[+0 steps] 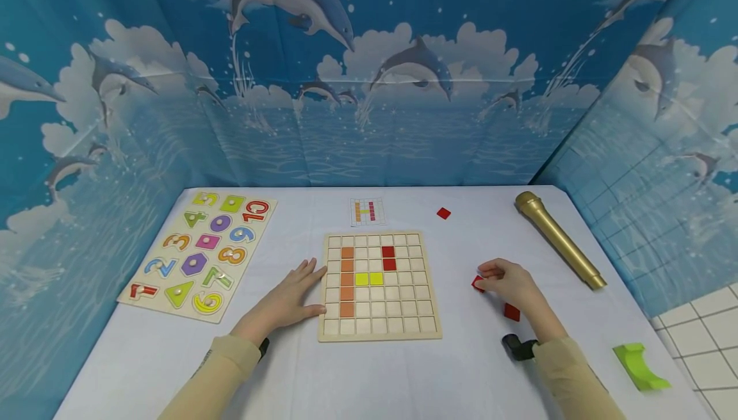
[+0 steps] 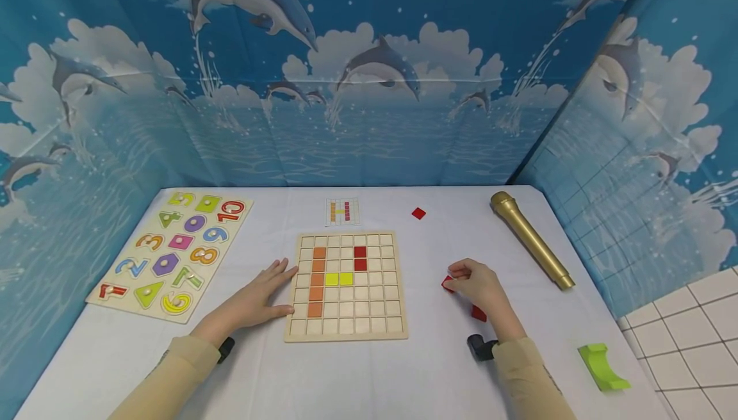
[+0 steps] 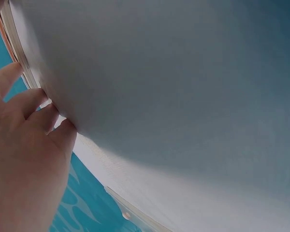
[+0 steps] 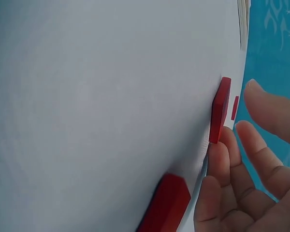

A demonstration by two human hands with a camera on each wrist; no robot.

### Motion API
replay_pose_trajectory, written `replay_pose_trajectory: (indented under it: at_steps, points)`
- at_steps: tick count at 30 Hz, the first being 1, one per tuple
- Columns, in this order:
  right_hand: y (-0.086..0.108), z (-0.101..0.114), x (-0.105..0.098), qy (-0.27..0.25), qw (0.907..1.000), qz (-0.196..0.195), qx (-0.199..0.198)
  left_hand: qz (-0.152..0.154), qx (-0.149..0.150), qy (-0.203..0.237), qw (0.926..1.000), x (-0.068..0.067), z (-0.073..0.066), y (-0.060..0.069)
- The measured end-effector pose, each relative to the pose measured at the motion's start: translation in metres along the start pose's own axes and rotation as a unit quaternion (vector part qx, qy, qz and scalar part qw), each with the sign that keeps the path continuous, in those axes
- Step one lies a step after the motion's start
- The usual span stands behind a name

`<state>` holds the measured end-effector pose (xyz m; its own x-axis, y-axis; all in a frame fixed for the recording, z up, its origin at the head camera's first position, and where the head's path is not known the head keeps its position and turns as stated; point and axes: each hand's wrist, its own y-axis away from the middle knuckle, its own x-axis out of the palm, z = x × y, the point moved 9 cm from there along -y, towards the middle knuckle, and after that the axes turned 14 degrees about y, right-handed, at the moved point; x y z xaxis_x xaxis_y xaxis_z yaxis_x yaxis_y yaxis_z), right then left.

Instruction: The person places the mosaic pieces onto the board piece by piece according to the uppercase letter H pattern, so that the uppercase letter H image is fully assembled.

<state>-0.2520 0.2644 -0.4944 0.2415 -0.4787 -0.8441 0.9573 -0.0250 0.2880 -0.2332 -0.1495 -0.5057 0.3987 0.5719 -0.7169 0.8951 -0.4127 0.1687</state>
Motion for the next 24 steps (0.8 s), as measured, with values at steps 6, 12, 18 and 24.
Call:
replay_pose_trajectory:
  at_steps: [6, 12, 18, 24]
  points:
    - [-0.0032, -0.0028, 0.0045, 0.006, 0.9997, 0.004, 0.022, 0.001, 0.001, 0.001, 1.0, -0.0007, -0.002, 0.0003]
    - [-0.0026, -0.0015, 0.0051, 0.024, 0.9994, -0.001, 0.024, 0.001, 0.002, 0.001, 1.0, -0.0007, -0.0021, 0.0003]
    - [-0.0016, 0.0034, 0.0033, 0.036, 0.9992, -0.005, 0.016, 0.003, 0.004, 0.004, 1.0, -0.0007, -0.0017, 0.0004]
    - [-0.0018, 0.0048, 0.0045, 0.024, 0.9997, -0.004, 0.005, 0.003, 0.001, 0.003, 1.0, -0.0002, -0.0017, 0.0002]
